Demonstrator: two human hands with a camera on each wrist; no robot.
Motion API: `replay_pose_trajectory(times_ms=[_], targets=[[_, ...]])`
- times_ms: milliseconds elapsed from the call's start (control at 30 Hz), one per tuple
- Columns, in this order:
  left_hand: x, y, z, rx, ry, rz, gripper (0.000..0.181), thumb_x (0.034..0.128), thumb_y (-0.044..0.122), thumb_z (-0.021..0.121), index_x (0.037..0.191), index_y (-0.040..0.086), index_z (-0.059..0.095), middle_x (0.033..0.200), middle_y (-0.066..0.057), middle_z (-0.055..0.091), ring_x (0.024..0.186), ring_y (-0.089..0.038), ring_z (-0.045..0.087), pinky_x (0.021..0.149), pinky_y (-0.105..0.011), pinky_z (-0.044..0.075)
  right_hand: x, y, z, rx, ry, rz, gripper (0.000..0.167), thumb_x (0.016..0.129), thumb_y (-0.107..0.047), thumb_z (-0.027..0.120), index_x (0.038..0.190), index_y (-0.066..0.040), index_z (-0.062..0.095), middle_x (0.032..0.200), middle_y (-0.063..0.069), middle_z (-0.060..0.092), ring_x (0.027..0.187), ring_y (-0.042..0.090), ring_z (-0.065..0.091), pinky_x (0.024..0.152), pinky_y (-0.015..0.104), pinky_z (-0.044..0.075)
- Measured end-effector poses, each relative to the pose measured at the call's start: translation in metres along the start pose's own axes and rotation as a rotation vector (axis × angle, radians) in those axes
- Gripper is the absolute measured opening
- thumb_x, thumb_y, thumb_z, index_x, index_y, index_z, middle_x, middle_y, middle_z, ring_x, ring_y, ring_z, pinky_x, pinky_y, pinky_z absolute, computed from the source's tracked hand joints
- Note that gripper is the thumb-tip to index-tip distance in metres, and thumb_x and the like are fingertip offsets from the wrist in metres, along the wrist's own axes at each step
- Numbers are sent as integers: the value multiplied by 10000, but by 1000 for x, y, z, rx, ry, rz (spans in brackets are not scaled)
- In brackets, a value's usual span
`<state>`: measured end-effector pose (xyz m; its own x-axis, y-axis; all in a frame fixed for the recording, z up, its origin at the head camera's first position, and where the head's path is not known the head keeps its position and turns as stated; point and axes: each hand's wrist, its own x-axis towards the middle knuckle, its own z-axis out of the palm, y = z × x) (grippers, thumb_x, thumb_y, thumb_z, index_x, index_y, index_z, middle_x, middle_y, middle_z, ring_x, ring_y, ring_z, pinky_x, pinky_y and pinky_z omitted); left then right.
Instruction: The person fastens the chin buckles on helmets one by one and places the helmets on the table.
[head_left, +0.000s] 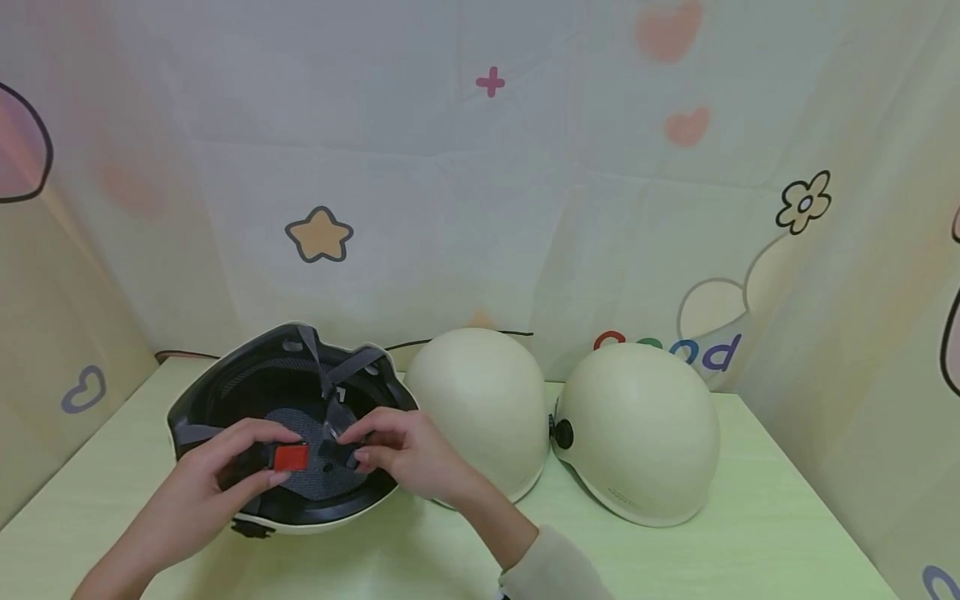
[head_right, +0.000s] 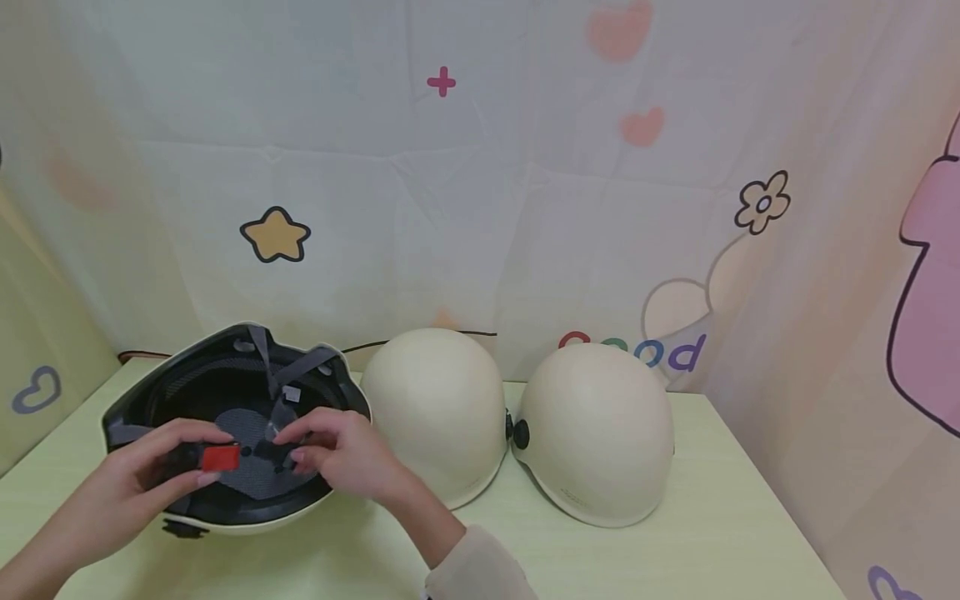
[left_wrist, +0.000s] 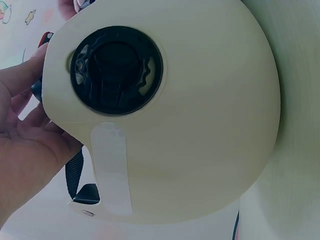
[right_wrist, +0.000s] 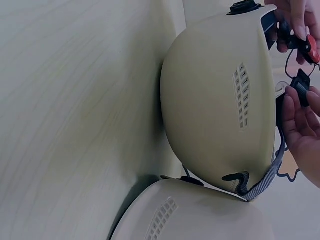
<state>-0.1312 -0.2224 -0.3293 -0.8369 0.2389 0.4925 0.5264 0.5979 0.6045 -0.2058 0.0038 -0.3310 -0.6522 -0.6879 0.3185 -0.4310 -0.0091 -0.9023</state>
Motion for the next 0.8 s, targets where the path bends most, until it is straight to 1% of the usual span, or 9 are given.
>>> replay_pose_trajectory(times_ms=[100, 133, 267, 400, 600, 633, 667, 733, 800], targets=[[1, 0, 0, 2, -5, 18, 424, 732, -28, 719, 1093, 157, 597, 1051, 35, 570, 869, -48, 559, 699, -189, 499, 1, -1, 1, 4, -20, 2, 190, 835, 145, 538, 997, 92, 623, 971, 207, 580, 705, 232, 625, 690, 269, 529], [1, 0, 0, 10, -4, 23, 427, 727, -27, 723, 1091, 160, 598, 1049, 37, 572, 875, -44, 556, 705, -183, 495, 1, -2, 1, 7, -26, 3, 189, 837, 139, 540, 999, 90, 623, 968, 206, 579, 711, 265, 624, 692, 271, 529], [1, -1, 2, 61, 11, 50, 447, 704, -13, 745, 1081, 184, 607, 1039, 47, 584, 906, -38, 536, 735, -162, 472, 2, -1, 2, 8, -47, 11, 187, 843, 121, 548, 1009, 80, 625, 955, 197, 577, 724, 328, 608, 701, 274, 526], [1, -3, 4, 104, 28, 67, 468, 675, -6, 766, 1070, 197, 617, 1034, 51, 596, 928, -38, 525, 748, -154, 458, 2, -1, 1, 6, -61, 7, 189, 843, 123, 546, 1009, 85, 627, 953, 194, 575, 707, 267, 613, 704, 283, 526], [1, -3, 6, 140, 55, 96, 487, 640, -14, 784, 1053, 197, 632, 1014, 67, 603, 931, -44, 533, 767, -129, 433, 2, 1, -1, 9, -80, -24, 189, 841, 143, 531, 1002, 104, 623, 948, 210, 572, 687, 214, 614, 705, 427, 518], [1, -3, 6, 148, 60, 101, 491, 634, -17, 786, 1049, 197, 635, 1009, 72, 604, 928, -46, 536, 769, -130, 432, 3, 1, -1, 9, -83, -28, 190, 841, 146, 529, 1000, 105, 622, 947, 212, 572, 685, 218, 613, 702, 444, 514], [2, -3, 6, 156, 65, 105, 495, 627, -22, 789, 1046, 194, 638, 1004, 74, 604, 925, -51, 538, 768, -137, 434, 3, 1, -1, 11, -85, -31, 188, 841, 148, 527, 999, 107, 621, 947, 214, 570, 682, 207, 611, 698, 434, 518], [2, -3, 6, 166, 68, 99, 496, 622, -24, 791, 1042, 194, 643, 996, 79, 605, 919, -54, 539, 763, -153, 441, 3, 0, -2, 19, -86, -35, 188, 840, 153, 522, 996, 113, 619, 948, 219, 567, 684, 233, 610, 694, 429, 521], [2, -3, 6, 171, 68, 88, 494, 621, -24, 792, 1039, 195, 647, 990, 83, 606, 912, -57, 540, 756, -176, 453, 3, -1, -2, 27, -88, -40, 186, 838, 159, 520, 993, 121, 615, 949, 226, 564, 690, 289, 606, 693, 429, 521]])
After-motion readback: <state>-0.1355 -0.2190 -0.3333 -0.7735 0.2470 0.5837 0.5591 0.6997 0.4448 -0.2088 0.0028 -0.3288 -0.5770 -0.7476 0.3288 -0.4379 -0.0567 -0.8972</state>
